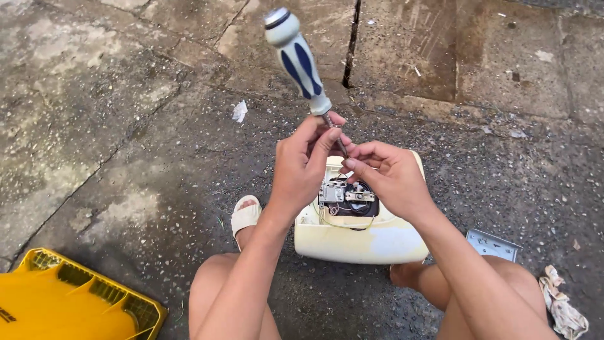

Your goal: The person sits on the ground and repairs a small white appliance. They use a screwdriver to remove screws and open the casing, then use a wrench to adjust internal components. The person also handles wires and a small metal cover during the process.

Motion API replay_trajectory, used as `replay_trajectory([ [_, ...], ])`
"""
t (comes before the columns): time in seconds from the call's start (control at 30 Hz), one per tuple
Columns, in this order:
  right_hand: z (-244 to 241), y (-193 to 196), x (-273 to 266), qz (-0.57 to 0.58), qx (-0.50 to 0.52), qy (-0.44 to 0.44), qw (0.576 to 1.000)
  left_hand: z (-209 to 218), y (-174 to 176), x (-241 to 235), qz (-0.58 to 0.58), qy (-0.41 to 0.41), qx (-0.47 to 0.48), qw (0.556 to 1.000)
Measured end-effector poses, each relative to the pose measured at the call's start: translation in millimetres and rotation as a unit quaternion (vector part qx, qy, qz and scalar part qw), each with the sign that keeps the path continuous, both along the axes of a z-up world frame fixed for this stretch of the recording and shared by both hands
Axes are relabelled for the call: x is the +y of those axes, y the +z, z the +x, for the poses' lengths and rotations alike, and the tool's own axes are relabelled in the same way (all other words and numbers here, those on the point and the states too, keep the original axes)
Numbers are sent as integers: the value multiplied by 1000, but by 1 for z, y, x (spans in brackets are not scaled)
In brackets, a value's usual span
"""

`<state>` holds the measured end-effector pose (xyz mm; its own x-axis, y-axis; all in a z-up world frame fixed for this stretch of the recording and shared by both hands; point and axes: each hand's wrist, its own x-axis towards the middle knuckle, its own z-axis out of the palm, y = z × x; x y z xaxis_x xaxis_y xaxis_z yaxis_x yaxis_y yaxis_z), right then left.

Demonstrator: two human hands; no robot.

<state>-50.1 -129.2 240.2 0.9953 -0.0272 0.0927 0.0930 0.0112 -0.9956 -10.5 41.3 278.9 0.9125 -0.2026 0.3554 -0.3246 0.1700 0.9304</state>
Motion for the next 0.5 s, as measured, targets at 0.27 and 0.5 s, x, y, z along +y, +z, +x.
replay_trajectory([
  [0.27,11,3,4,-11,-2,6,1000,10,-4,4,-6,8,8,1000],
  [0.5,13,7,9,-24,-2,9,1000,11,-7,6,-12,17,2,1000],
])
